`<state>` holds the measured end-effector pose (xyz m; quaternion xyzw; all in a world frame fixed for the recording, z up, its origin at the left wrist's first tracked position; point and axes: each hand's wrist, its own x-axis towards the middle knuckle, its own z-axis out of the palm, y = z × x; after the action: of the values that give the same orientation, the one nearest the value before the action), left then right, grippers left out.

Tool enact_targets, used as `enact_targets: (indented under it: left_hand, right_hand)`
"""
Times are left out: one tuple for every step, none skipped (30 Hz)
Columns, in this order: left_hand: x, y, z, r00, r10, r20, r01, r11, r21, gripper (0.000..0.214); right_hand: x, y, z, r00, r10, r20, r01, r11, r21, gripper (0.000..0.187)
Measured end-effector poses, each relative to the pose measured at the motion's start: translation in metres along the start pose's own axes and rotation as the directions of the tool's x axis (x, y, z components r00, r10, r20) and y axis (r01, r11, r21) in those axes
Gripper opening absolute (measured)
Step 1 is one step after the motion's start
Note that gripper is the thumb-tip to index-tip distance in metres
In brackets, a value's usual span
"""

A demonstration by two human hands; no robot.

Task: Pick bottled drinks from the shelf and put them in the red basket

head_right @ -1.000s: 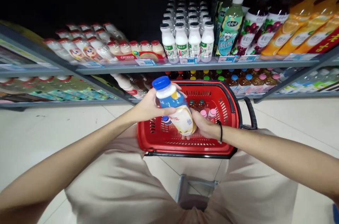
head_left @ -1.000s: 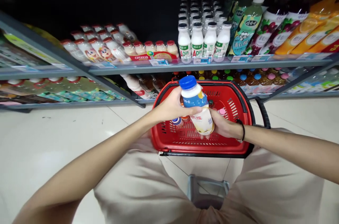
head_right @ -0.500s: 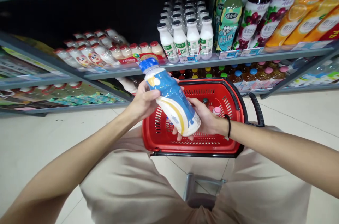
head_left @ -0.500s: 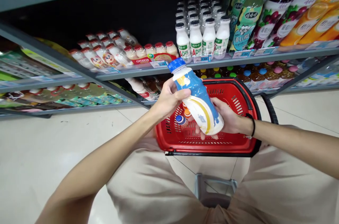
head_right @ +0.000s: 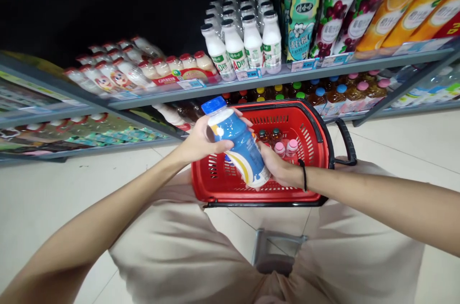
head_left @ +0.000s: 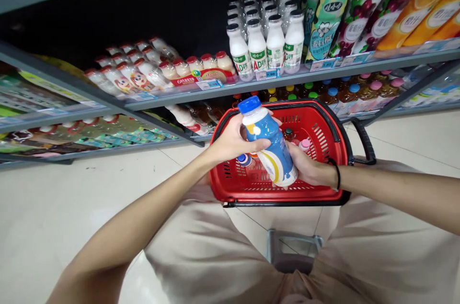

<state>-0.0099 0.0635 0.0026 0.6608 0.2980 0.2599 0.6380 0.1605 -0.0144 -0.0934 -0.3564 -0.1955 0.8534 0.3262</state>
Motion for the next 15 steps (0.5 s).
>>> enact_targets:
  left_hand:
    - [0.0, 0.0, 0.0, 1.0, 0.001, -0.003, -0.001, 1.0, -0.001, 0.07]
    - [0.0, 0.0, 0.0, 1.0, 0.0, -0.009, 0.0, 1.0, -0.003, 0.07]
    - [-0.001, 0.001, 0.0, 1.0, -0.002, -0.014, 0.002, 1.0, -0.002, 0.07]
    - [-0.001, 0.001, 0.0, 1.0, -0.003, -0.02, 0.004, 1.0, 0.002, 0.07]
    - [-0.001, 0.002, 0.0, 1.0, -0.004, -0.025, 0.004, 1.0, 0.008, 0.069]
    - [-0.001, 0.002, 0.0, 1.0, 0.0, -0.029, 0.0, 1.0, 0.014, 0.069]
    - [0.0, 0.002, 0.0, 0.999, 0.006, -0.032, -0.005, 1.0, 0.019, 0.068]
    - [0.0, 0.003, 0.0, 0.999, 0.012, -0.034, -0.011, 1.0, 0.021, 0.068]
    - [0.0, 0.003, 0.0, 0.999, 0.016, -0.035, -0.015, 1.0, 0.022, 0.069]
    - [0.0, 0.003, 0.0, 0.999, 0.016, -0.035, -0.016, 1.0, 0.022, 0.069]
    - [0.0, 0.002, 0.0, 0.999, 0.014, -0.032, -0.014, 1.0, 0.022, 0.07]
    - [0.0, 0.002, 0.0, 0.999, 0.011, -0.03, -0.011, 1.0, 0.023, 0.071]
    - [0.0, 0.002, -0.001, 1.0, 0.01, -0.027, -0.009, 1.0, 0.025, 0.071]
    - [0.0, 0.001, -0.001, 1.0, 0.012, -0.025, -0.011, 1.0, 0.026, 0.071]
    - [-0.001, 0.001, -0.002, 1.0, 0.018, -0.024, -0.017, 0.999, 0.027, 0.07]
  right_hand:
    - [0.0, 0.0, 0.0, 1.0, -0.001, -0.012, 0.001, 1.0, -0.001, 0.055]
    - [0.001, 0.0, 0.0, 1.0, -0.002, -0.026, 0.003, 1.0, 0.002, 0.054]
    - [0.001, -0.001, 0.001, 0.999, -0.005, -0.04, 0.005, 1.0, 0.011, 0.052]
    - [0.001, -0.002, 0.003, 0.999, -0.012, -0.052, 0.014, 1.0, 0.026, 0.05]
    - [0.0, -0.003, 0.004, 0.998, -0.024, -0.06, 0.027, 0.999, 0.043, 0.049]
    - [0.0, -0.004, 0.006, 0.997, -0.04, -0.066, 0.044, 0.997, 0.058, 0.047]
    - [0.0, -0.006, 0.008, 0.996, -0.057, -0.071, 0.062, 0.996, 0.069, 0.045]
    - [-0.001, -0.007, 0.009, 0.995, -0.072, -0.074, 0.077, 0.994, 0.074, 0.044]
    - [-0.001, -0.008, 0.011, 0.994, -0.083, -0.077, 0.089, 0.993, 0.075, 0.044]
    - [-0.001, -0.009, 0.012, 0.993, -0.089, -0.082, 0.095, 0.993, 0.072, 0.044]
    - [-0.001, -0.009, 0.012, 0.992, -0.088, -0.087, 0.094, 0.993, 0.069, 0.044]
    - [-0.001, -0.009, 0.012, 0.992, -0.086, -0.095, 0.093, 0.993, 0.067, 0.045]
    - [0.0, -0.009, 0.012, 0.991, -0.084, -0.103, 0.091, 0.994, 0.067, 0.045]
    - [0.001, -0.008, 0.012, 0.991, -0.082, -0.11, 0.09, 0.994, 0.069, 0.045]
    - [0.001, -0.007, 0.011, 0.991, -0.079, -0.111, 0.087, 0.994, 0.071, 0.045]
